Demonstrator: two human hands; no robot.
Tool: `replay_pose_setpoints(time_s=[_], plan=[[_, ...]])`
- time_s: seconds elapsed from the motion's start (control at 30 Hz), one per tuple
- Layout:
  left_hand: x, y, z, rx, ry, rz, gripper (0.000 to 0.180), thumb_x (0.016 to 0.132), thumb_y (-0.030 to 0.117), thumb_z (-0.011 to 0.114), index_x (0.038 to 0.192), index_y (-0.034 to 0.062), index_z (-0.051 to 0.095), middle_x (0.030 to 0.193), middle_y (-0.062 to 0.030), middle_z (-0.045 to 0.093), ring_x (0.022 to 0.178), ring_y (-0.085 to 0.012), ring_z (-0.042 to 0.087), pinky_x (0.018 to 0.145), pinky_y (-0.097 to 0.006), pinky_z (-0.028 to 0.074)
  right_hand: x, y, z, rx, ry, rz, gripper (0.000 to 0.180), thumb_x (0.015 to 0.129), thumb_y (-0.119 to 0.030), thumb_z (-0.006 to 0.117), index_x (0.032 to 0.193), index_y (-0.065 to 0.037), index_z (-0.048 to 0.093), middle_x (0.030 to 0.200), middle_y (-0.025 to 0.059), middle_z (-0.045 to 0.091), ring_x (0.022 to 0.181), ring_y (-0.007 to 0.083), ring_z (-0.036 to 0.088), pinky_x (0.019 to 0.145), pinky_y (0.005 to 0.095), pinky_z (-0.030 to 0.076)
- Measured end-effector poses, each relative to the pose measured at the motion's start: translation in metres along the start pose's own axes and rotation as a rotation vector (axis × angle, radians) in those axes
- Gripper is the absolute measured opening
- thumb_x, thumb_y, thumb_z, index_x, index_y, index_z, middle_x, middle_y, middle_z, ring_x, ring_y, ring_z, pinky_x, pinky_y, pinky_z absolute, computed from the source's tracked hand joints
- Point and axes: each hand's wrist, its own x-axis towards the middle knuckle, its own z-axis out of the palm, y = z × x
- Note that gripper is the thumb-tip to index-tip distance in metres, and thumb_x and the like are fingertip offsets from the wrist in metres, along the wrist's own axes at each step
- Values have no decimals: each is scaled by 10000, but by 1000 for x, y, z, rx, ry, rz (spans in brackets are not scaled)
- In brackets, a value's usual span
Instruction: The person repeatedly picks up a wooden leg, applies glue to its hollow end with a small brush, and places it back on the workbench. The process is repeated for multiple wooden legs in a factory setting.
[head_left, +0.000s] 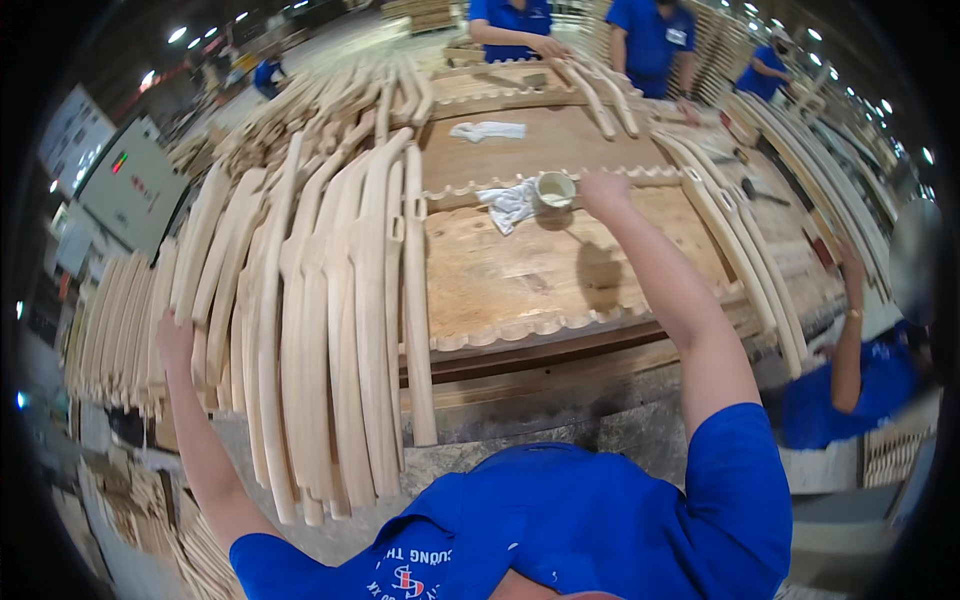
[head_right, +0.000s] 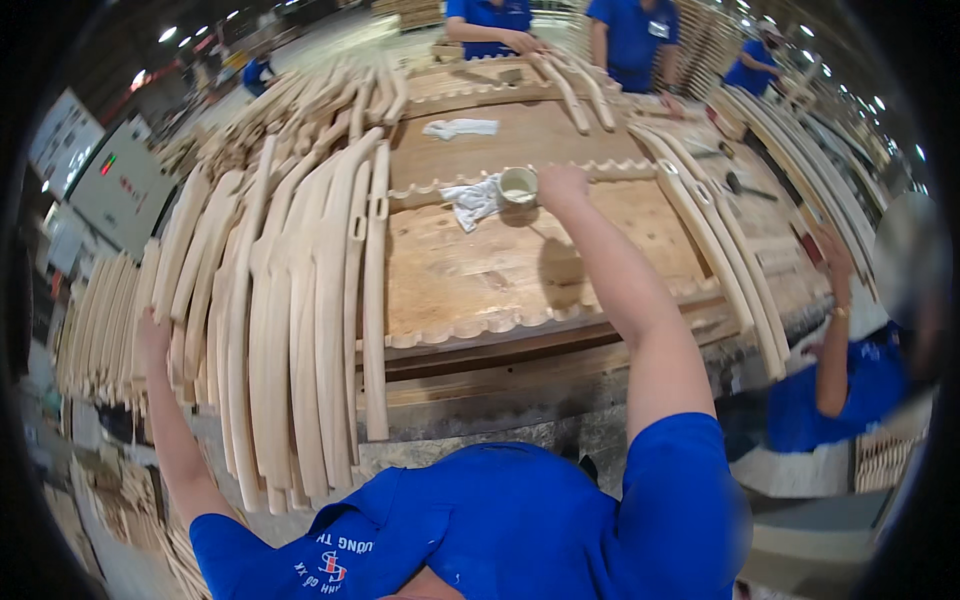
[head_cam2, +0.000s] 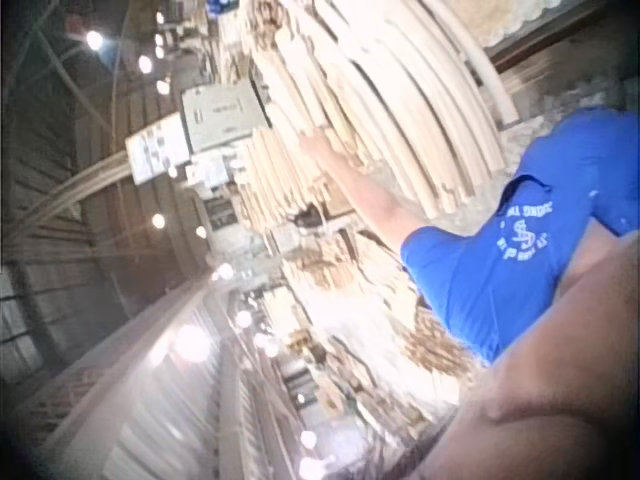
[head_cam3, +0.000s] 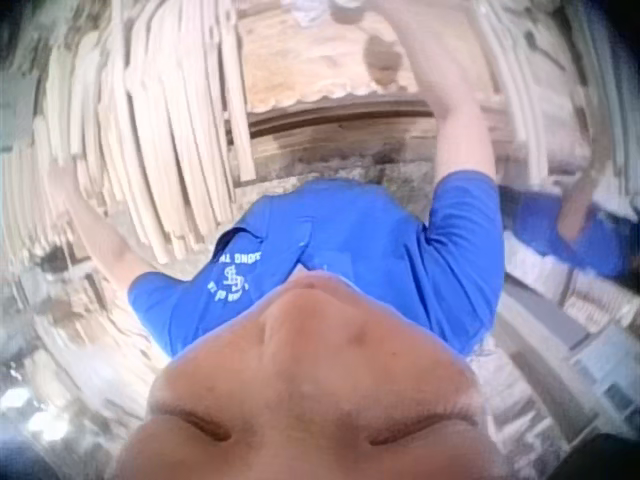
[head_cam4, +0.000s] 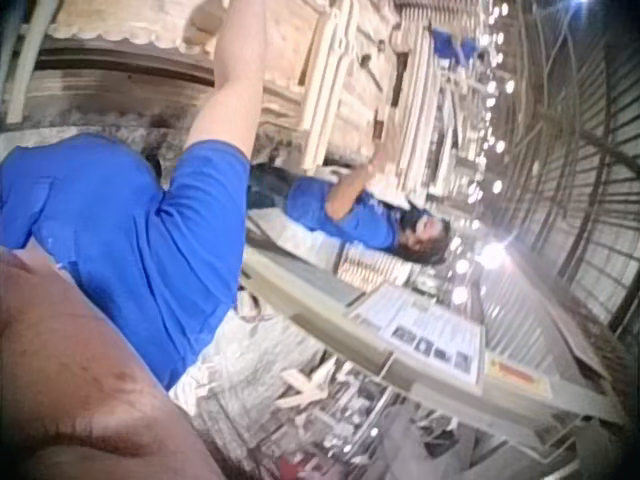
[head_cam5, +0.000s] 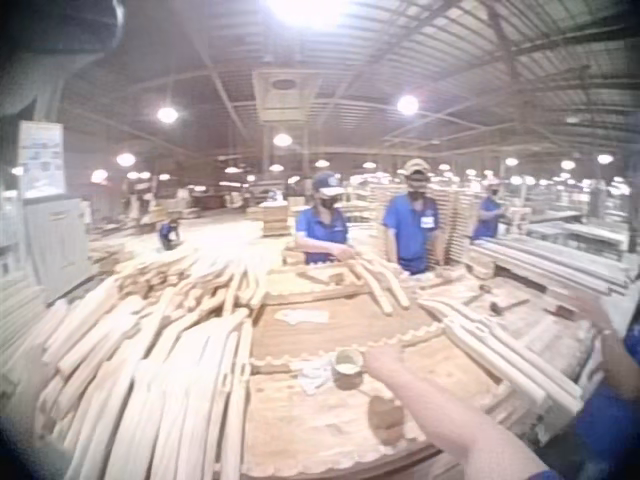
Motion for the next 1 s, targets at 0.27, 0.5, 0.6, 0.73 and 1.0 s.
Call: replay_pose_setpoints(time_s=[0.27,0.5,0.6,0.73,1.0], plan=[[44,11,33,57,-130,-74,636,822,401,500,1283,-29,416,1196,-281,520,1102,-427,508,935,-475,408,-29,10,25,239,20,211,171,836,-109,500,968,-61,597,880,147,677,851,313,659,713,436,519],[47,27,15,-285,-319,-248,665,770,494,606,1170,-29,514,950,-204,568,799,-321,590,688,-404,496,-42,5,68,777,58,356,196,815,-172,510,881,-2,582,853,225,639,847,376,618,748,450,483],[35,45,5,-737,-342,-437,600,778,505,634,1156,46,558,750,-85,512,545,-169,495,500,-288,438,-40,16,91,886,125,338,205,825,-190,506,909,-25,593,906,211,641,876,368,615,784,443,475],[-12,84,6,-1361,-391,-484,432,836,429,638,1106,101,558,697,-26,512,480,-94,450,463,-223,413,-44,22,104,946,169,337,244,845,-231,490,935,-36,606,930,208,642,891,371,608,798,443,474],[-103,174,-80,-1682,-434,69,451,889,164,571,1302,79,412,809,-28,524,660,-96,517,567,-235,479,-43,45,93,856,152,262,213,843,-229,493,934,-67,596,910,186,640,891,362,603,787,449,473]])
